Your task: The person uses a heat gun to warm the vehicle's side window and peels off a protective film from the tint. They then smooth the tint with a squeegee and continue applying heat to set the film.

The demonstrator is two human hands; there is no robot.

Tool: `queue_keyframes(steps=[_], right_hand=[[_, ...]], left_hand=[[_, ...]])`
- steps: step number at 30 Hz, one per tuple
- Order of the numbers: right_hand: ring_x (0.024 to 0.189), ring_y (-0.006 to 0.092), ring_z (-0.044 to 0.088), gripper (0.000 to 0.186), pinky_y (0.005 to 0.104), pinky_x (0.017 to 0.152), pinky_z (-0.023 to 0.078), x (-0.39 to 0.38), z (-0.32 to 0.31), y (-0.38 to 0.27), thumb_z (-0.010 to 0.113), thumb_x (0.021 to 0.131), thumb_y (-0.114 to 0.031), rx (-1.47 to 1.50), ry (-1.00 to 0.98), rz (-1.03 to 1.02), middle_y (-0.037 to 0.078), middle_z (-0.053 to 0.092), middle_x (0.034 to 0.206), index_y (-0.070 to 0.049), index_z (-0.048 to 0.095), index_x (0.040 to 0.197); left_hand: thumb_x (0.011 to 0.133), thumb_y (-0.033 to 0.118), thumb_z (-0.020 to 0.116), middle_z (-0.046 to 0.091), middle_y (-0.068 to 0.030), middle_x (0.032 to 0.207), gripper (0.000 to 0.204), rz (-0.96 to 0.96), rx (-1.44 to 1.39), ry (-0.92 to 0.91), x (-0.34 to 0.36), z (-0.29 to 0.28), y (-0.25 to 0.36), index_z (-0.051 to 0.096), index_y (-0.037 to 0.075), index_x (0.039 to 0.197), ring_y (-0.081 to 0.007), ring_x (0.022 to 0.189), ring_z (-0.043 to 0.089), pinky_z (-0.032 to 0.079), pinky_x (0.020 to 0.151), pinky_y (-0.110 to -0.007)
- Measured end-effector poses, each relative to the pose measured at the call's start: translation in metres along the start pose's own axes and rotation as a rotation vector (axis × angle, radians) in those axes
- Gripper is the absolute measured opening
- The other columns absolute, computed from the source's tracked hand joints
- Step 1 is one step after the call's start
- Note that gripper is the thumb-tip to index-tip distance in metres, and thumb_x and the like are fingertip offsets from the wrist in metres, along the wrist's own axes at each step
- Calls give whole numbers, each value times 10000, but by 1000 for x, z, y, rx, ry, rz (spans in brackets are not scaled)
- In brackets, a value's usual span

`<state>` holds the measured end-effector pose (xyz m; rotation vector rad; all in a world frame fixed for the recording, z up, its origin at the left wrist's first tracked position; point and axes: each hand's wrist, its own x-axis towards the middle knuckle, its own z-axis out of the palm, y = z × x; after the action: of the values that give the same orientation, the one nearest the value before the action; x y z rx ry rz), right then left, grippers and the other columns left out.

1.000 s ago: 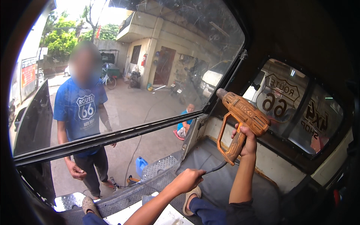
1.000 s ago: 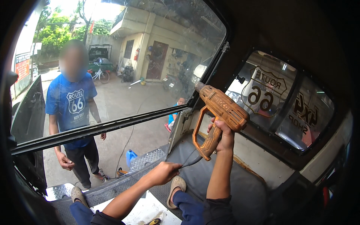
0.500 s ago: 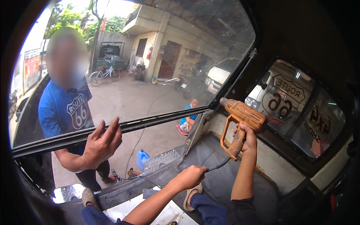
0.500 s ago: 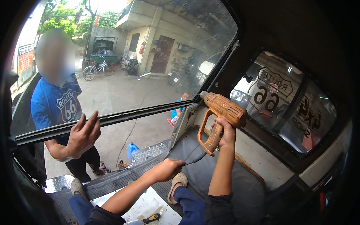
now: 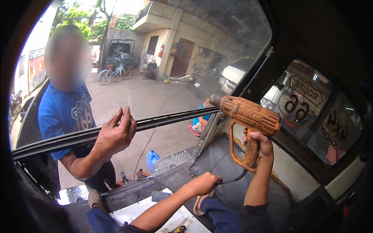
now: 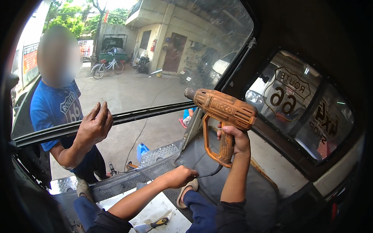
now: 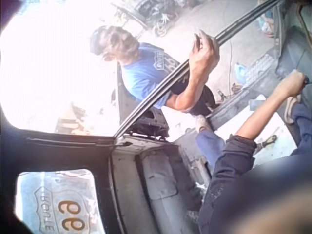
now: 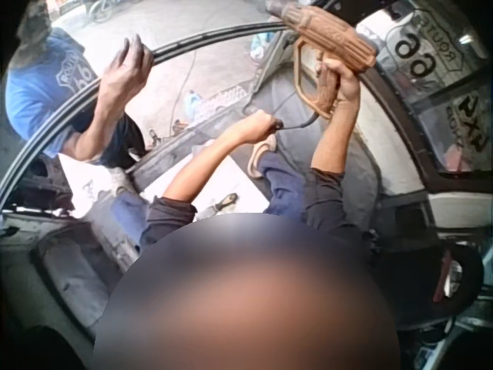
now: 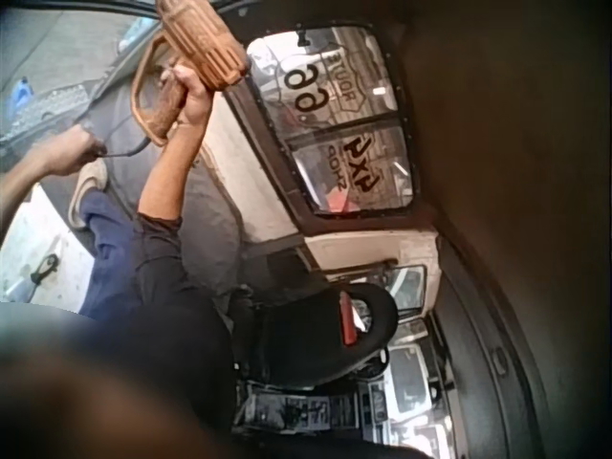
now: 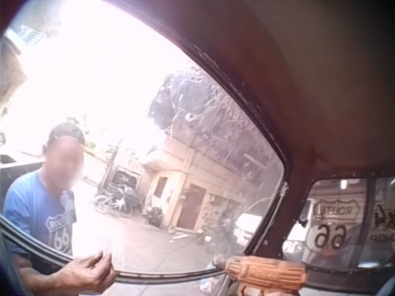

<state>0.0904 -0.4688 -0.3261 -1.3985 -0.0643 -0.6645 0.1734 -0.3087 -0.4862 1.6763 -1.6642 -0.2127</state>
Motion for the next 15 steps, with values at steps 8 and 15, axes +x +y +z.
queue_keyframes(steps=[8, 15], right_hand=[[627, 199, 603, 390, 302, 560, 513, -13, 11, -10, 638, 661, -62, -74, -65, -37, 118, 583, 842, 17, 558, 1034], [642, 204, 593, 438, 311, 562, 507, -20, 26, -11, 628, 658, -97, -318, 94, -191, 123, 569, 859, 13, 537, 1072]], left_hand=[[792, 30, 542, 623, -218, 908, 224, 22, -2, -27, 3, 2, 4, 602, -22, 1001, -373, 868, 605, 489, 744, -411], [781, 21, 546, 618, -220, 899, 220, 1, -15, -16, 2, 1, 4, 603, -29, 987, -375, 871, 598, 482, 734, -418]])
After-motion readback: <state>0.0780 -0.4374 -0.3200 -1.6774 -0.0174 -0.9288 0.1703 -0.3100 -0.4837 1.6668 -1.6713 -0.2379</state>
